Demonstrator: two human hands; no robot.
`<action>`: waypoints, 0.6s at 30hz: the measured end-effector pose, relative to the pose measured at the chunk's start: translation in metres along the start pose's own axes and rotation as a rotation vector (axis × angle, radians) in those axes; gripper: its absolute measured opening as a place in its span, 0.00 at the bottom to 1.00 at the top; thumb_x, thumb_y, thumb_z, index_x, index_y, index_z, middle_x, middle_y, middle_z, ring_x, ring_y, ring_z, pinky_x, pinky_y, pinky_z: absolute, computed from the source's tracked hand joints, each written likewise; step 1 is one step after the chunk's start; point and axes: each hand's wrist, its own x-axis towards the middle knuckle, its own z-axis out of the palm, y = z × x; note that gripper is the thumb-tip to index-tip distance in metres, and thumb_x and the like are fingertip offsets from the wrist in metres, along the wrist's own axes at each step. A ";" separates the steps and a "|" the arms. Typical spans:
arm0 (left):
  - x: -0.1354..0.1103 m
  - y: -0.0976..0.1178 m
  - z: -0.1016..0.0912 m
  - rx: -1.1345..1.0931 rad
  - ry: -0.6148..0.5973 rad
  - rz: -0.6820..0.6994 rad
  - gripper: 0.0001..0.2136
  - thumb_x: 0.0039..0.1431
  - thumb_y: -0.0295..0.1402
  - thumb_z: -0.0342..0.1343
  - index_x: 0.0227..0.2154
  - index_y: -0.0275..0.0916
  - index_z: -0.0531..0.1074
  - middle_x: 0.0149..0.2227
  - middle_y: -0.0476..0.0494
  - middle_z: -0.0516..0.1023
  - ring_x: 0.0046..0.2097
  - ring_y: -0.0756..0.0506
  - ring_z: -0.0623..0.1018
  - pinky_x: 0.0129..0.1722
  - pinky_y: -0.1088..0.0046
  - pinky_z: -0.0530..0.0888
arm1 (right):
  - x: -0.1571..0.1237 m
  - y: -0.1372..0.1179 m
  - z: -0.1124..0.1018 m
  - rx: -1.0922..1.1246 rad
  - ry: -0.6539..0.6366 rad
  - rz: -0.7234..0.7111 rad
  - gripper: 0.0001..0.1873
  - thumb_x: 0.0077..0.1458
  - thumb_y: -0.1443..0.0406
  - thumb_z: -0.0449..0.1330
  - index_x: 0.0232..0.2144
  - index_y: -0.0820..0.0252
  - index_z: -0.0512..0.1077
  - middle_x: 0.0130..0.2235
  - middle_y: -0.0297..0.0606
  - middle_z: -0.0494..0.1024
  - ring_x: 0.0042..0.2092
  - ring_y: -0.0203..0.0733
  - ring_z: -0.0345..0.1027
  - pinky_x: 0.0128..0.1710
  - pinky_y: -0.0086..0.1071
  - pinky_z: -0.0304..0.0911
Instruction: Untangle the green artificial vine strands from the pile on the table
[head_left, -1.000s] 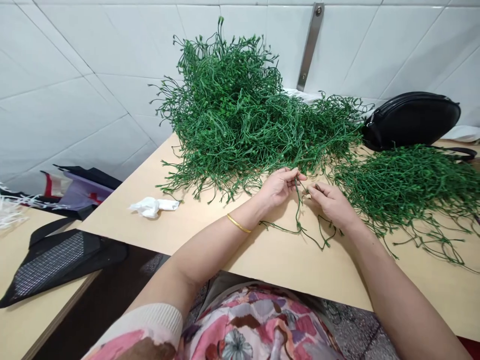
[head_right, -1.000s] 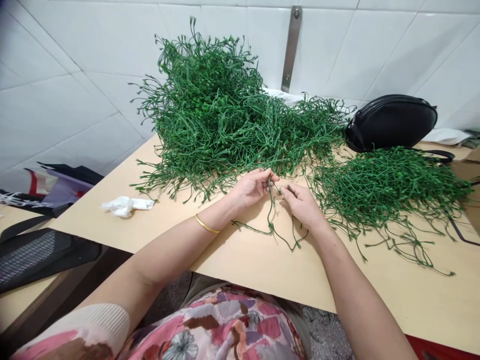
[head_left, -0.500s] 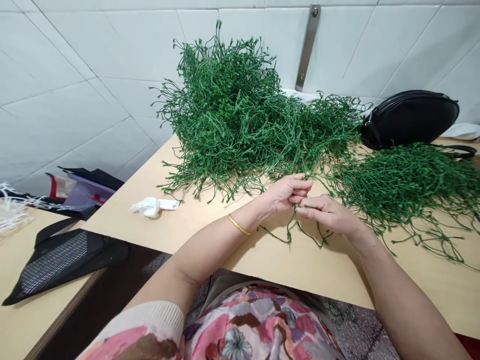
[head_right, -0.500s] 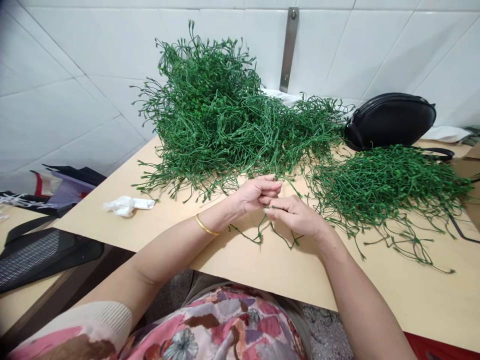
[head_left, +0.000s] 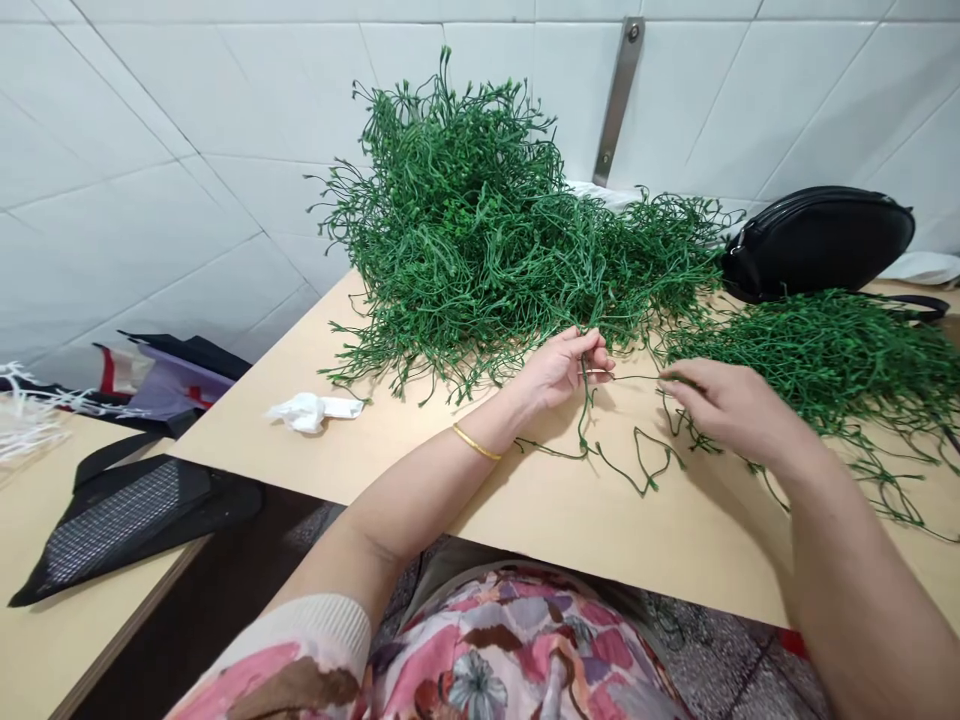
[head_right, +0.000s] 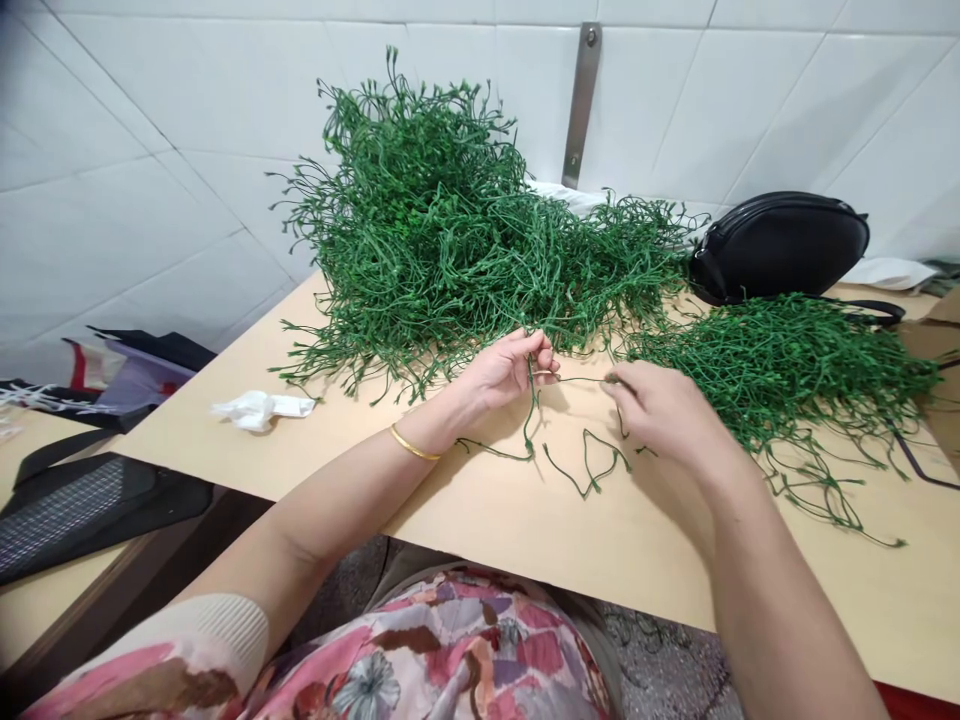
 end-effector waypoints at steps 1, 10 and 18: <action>-0.001 0.000 0.001 0.003 0.013 -0.005 0.06 0.55 0.31 0.53 0.27 0.35 0.63 0.21 0.50 0.69 0.28 0.51 0.74 0.32 0.72 0.71 | -0.001 0.007 -0.008 -0.061 0.021 0.024 0.12 0.55 0.59 0.49 0.30 0.57 0.70 0.31 0.39 0.75 0.32 0.42 0.65 0.31 0.33 0.54; -0.001 -0.001 0.003 -0.001 0.068 0.000 0.05 0.57 0.29 0.51 0.27 0.35 0.64 0.22 0.49 0.71 0.28 0.50 0.75 0.33 0.70 0.72 | -0.012 0.045 -0.027 -0.745 0.208 0.373 0.17 0.53 0.55 0.53 0.40 0.58 0.71 0.44 0.53 0.72 0.47 0.61 0.63 0.40 0.50 0.55; 0.001 -0.004 0.001 -0.003 0.073 0.025 0.05 0.57 0.29 0.51 0.27 0.35 0.64 0.21 0.49 0.71 0.28 0.50 0.75 0.33 0.71 0.72 | 0.007 -0.016 0.002 0.144 0.080 -0.083 0.19 0.49 0.57 0.58 0.43 0.58 0.72 0.37 0.41 0.77 0.38 0.45 0.69 0.39 0.37 0.61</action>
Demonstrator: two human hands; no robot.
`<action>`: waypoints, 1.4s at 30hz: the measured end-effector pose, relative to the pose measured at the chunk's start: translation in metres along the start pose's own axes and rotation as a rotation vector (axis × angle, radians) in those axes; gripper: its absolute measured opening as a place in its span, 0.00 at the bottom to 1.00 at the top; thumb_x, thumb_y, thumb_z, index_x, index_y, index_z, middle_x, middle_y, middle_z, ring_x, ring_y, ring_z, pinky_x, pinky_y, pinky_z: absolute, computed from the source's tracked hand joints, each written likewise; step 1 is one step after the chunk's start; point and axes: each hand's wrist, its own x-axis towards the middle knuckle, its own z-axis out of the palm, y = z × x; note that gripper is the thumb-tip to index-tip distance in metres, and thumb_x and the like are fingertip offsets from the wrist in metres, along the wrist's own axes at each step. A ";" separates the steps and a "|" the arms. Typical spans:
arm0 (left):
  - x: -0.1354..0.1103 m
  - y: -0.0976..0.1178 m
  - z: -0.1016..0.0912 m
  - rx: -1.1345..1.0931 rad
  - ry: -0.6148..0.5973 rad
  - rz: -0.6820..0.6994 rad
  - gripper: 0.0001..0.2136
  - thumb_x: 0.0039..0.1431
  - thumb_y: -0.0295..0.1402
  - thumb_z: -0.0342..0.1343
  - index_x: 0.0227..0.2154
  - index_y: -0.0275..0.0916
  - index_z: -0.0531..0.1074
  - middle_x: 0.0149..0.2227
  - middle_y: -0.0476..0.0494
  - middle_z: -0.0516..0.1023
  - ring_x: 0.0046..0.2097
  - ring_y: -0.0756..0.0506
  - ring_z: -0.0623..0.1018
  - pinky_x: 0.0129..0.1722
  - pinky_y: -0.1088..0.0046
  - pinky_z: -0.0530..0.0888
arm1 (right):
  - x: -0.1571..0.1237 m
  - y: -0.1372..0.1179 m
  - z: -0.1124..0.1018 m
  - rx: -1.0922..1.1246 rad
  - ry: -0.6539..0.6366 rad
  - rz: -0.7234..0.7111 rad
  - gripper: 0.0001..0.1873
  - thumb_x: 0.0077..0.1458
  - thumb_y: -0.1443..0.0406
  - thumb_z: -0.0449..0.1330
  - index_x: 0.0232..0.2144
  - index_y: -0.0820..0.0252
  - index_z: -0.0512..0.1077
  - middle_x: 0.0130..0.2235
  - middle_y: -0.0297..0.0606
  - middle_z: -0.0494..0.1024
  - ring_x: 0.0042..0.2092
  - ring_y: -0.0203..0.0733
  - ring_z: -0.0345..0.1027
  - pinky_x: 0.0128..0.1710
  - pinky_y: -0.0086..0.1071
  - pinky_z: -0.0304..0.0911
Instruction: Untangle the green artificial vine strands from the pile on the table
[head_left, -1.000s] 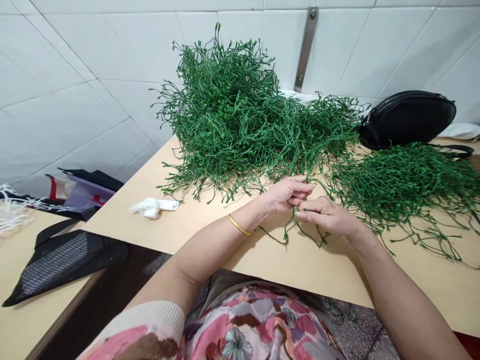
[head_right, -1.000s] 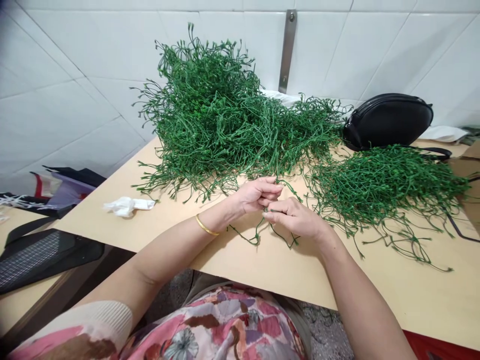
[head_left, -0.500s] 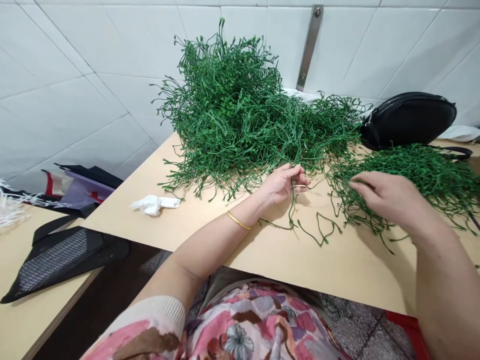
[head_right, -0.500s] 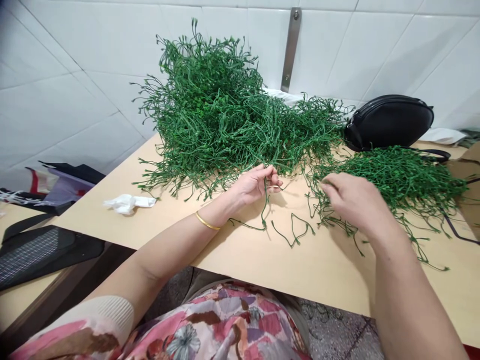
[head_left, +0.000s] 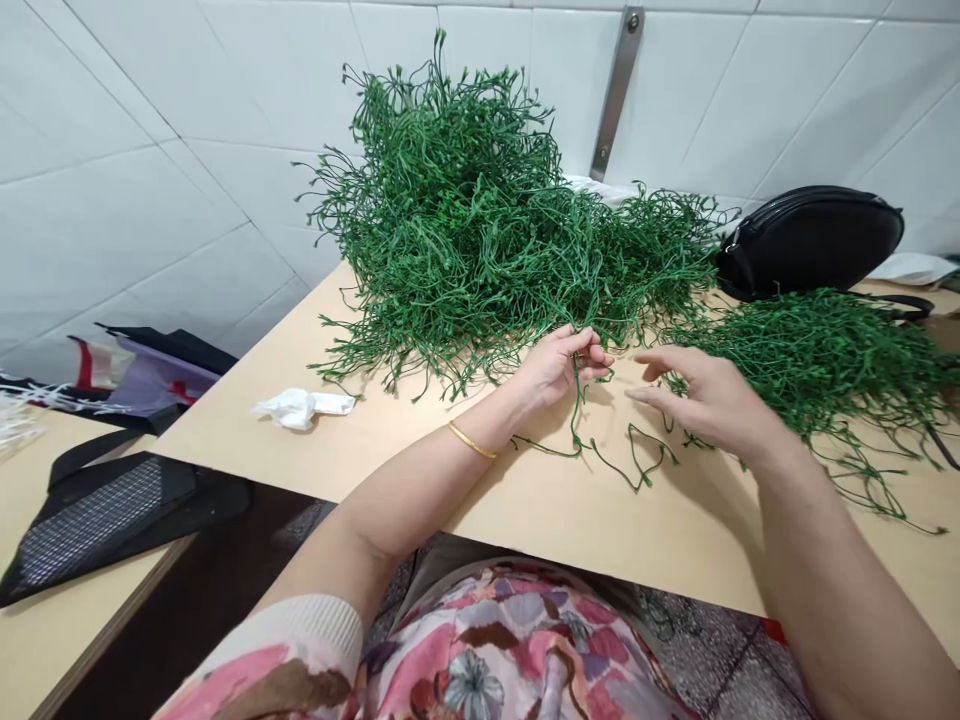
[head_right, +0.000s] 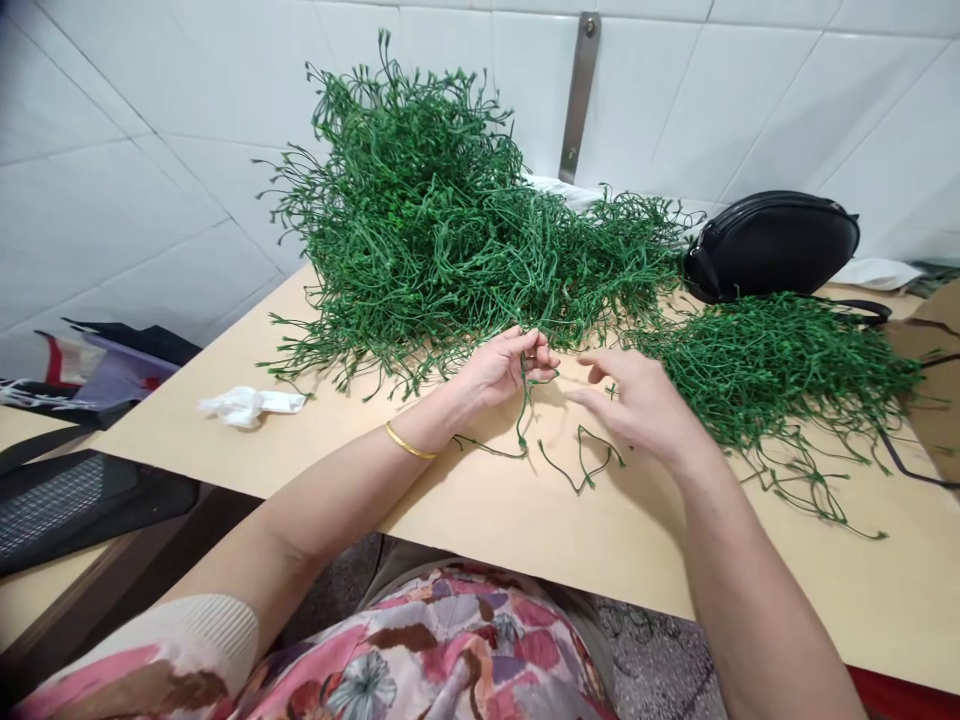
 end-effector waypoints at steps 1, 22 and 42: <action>0.000 0.001 0.000 -0.003 0.003 -0.007 0.05 0.57 0.29 0.51 0.27 0.35 0.64 0.21 0.49 0.71 0.27 0.50 0.75 0.33 0.71 0.72 | 0.004 -0.004 0.008 0.029 -0.002 -0.029 0.17 0.50 0.59 0.57 0.43 0.57 0.72 0.35 0.39 0.77 0.37 0.44 0.68 0.38 0.36 0.61; 0.002 -0.003 0.001 -0.066 0.046 -0.055 0.04 0.56 0.24 0.51 0.26 0.32 0.67 0.23 0.46 0.72 0.26 0.53 0.74 0.23 0.81 0.68 | 0.000 -0.007 0.052 -0.297 0.170 -0.424 0.14 0.53 0.72 0.49 0.39 0.59 0.70 0.41 0.44 0.75 0.43 0.45 0.65 0.49 0.42 0.51; -0.005 0.004 0.007 0.274 -0.058 -0.035 0.06 0.51 0.24 0.46 0.29 0.31 0.68 0.19 0.48 0.69 0.16 0.57 0.59 0.16 0.79 0.49 | -0.003 0.022 -0.025 -0.119 0.413 0.196 0.13 0.55 0.60 0.50 0.35 0.57 0.72 0.40 0.45 0.76 0.44 0.52 0.68 0.45 0.45 0.61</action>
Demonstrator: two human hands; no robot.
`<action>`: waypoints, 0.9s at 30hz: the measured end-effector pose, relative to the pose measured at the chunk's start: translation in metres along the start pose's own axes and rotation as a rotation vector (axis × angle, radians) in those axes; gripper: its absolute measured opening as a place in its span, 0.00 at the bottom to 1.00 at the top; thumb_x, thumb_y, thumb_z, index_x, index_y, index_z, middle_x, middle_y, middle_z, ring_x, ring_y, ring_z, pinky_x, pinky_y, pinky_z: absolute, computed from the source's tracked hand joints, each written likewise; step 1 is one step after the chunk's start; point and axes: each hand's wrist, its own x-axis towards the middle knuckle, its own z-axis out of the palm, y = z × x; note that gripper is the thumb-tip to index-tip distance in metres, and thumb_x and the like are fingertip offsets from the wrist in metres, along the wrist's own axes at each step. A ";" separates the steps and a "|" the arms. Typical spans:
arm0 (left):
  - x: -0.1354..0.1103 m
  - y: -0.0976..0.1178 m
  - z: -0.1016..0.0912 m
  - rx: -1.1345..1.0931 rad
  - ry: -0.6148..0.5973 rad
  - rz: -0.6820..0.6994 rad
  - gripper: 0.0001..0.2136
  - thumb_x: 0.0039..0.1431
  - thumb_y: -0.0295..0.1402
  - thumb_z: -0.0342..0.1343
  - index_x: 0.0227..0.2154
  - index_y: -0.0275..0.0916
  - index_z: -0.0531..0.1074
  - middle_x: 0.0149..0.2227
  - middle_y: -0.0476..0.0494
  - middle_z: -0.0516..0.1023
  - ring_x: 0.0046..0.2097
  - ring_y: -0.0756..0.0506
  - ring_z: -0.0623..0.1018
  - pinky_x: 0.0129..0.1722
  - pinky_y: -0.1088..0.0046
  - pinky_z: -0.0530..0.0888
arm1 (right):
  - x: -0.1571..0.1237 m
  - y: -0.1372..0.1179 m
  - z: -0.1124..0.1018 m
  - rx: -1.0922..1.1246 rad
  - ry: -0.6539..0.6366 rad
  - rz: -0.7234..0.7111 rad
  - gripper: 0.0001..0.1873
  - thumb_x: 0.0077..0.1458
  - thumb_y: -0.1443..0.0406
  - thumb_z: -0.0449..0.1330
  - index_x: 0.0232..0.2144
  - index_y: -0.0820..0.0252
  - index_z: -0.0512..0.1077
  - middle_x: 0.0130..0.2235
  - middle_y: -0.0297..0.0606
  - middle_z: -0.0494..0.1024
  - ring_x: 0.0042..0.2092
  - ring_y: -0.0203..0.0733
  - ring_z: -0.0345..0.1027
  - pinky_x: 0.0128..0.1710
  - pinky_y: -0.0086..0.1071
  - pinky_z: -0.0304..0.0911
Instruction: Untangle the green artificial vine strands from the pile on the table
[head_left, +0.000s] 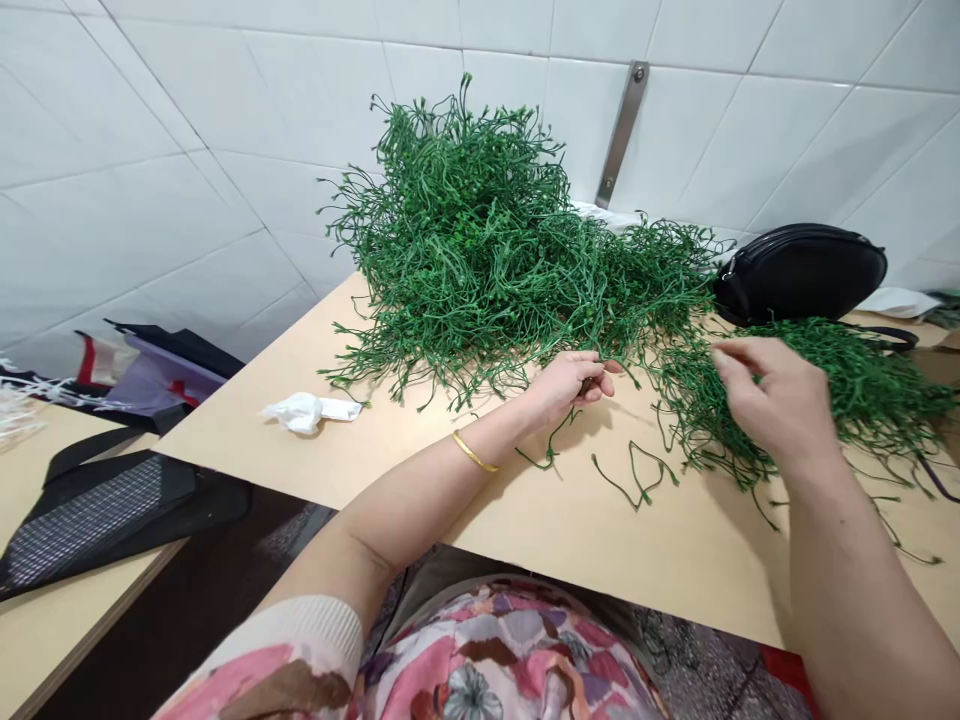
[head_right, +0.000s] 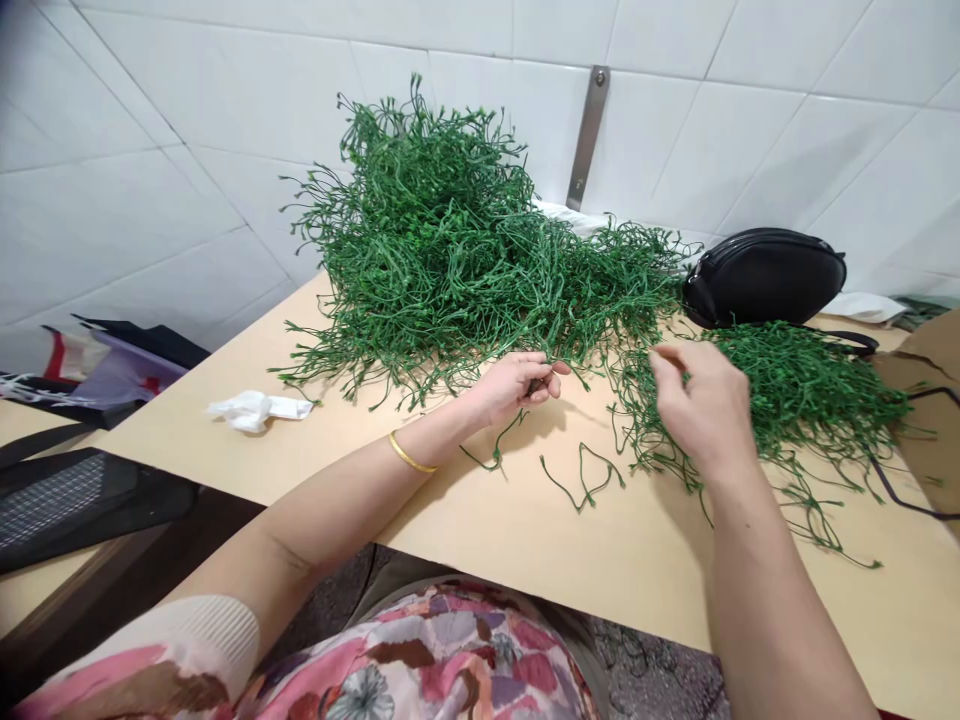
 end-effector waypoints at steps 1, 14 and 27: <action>-0.001 0.000 0.000 0.023 -0.018 -0.002 0.06 0.51 0.24 0.46 0.29 0.31 0.68 0.18 0.48 0.69 0.16 0.58 0.58 0.16 0.79 0.48 | 0.001 -0.008 0.008 0.109 -0.036 -0.004 0.12 0.54 0.60 0.52 0.33 0.58 0.73 0.39 0.44 0.76 0.43 0.49 0.69 0.44 0.43 0.61; -0.003 0.000 0.000 0.120 -0.086 0.006 0.07 0.52 0.32 0.50 0.27 0.33 0.69 0.17 0.49 0.68 0.15 0.57 0.57 0.16 0.78 0.48 | -0.007 -0.023 0.054 0.635 -0.335 0.080 0.14 0.52 0.57 0.55 0.20 0.59 0.68 0.22 0.33 0.69 0.29 0.37 0.63 0.34 0.31 0.58; -0.005 -0.008 0.002 0.569 0.139 0.166 0.07 0.45 0.24 0.50 0.16 0.36 0.61 0.15 0.54 0.62 0.20 0.56 0.59 0.22 0.77 0.55 | -0.011 -0.010 0.051 0.689 -0.427 0.066 0.13 0.55 0.59 0.54 0.22 0.60 0.65 0.22 0.31 0.66 0.26 0.33 0.58 0.30 0.30 0.55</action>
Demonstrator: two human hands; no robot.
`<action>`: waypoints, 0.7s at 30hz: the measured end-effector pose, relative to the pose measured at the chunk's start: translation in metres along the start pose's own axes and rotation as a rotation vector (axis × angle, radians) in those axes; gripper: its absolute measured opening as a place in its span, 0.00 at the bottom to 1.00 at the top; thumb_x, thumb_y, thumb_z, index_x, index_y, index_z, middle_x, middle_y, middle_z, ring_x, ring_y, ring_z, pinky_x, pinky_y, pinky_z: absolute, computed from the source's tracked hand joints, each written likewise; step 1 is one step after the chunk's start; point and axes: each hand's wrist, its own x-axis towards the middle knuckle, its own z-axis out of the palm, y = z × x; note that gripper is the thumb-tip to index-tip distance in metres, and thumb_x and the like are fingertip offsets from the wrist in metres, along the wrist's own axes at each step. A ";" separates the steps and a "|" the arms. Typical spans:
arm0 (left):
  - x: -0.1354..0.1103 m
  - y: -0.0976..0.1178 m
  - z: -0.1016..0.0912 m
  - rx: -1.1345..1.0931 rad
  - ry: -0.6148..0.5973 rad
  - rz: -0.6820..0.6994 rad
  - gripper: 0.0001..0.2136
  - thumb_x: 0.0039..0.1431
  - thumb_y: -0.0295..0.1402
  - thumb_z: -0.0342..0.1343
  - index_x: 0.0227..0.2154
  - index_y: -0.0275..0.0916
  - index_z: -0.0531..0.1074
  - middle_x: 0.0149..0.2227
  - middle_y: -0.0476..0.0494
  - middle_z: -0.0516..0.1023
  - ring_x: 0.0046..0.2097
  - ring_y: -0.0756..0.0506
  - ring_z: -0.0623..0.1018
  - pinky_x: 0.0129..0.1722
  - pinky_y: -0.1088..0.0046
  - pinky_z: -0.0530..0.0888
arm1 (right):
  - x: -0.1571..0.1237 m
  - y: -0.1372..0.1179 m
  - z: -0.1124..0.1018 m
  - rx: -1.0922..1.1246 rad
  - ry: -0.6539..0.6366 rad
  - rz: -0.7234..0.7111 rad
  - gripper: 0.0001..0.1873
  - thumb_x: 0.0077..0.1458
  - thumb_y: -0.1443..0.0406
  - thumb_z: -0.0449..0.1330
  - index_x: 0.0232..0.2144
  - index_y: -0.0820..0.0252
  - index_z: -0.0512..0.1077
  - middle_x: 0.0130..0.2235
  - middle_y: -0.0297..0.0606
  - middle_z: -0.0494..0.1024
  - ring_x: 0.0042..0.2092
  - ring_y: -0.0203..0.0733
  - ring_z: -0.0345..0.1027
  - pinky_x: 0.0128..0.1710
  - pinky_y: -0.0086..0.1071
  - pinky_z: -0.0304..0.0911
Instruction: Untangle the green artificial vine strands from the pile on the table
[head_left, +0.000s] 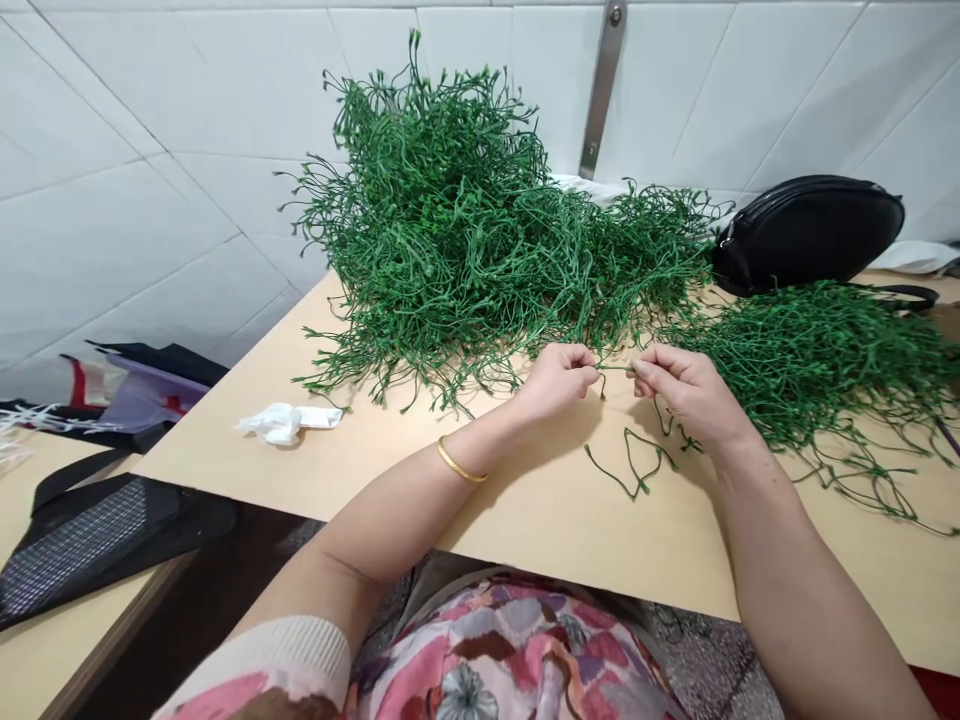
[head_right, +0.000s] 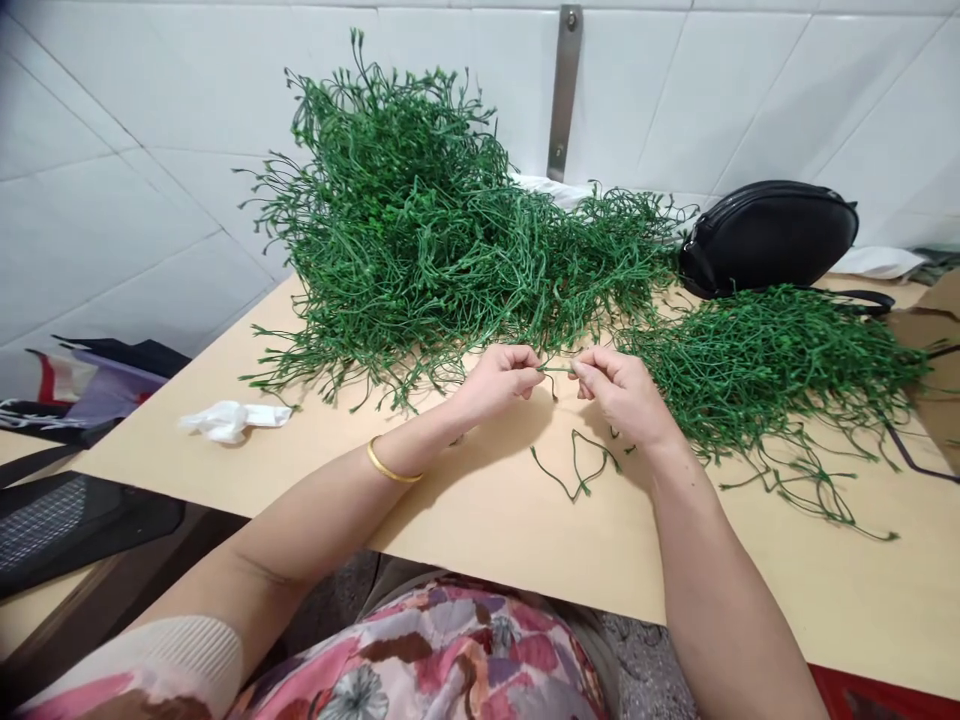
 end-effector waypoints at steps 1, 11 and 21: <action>0.000 -0.001 0.000 0.059 0.025 0.036 0.07 0.44 0.23 0.49 0.15 0.36 0.61 0.15 0.54 0.61 0.20 0.56 0.59 0.23 0.77 0.56 | 0.000 -0.001 0.001 -0.010 -0.002 -0.004 0.14 0.55 0.59 0.53 0.21 0.60 0.65 0.22 0.32 0.66 0.26 0.33 0.58 0.30 0.30 0.55; 0.001 -0.002 0.000 0.065 0.096 0.157 0.10 0.49 0.29 0.53 0.36 0.36 0.70 0.19 0.55 0.63 0.22 0.55 0.62 0.24 0.78 0.60 | 0.004 0.008 0.014 -0.134 0.316 0.002 0.10 0.52 0.62 0.54 0.23 0.60 0.67 0.19 0.30 0.63 0.23 0.33 0.55 0.25 0.30 0.52; 0.001 -0.006 0.001 0.278 0.012 0.152 0.06 0.49 0.31 0.52 0.21 0.34 0.68 0.18 0.54 0.61 0.23 0.55 0.59 0.24 0.77 0.56 | 0.001 0.006 0.020 -0.093 0.513 -0.140 0.09 0.54 0.61 0.54 0.30 0.60 0.71 0.21 0.30 0.66 0.24 0.34 0.60 0.26 0.30 0.56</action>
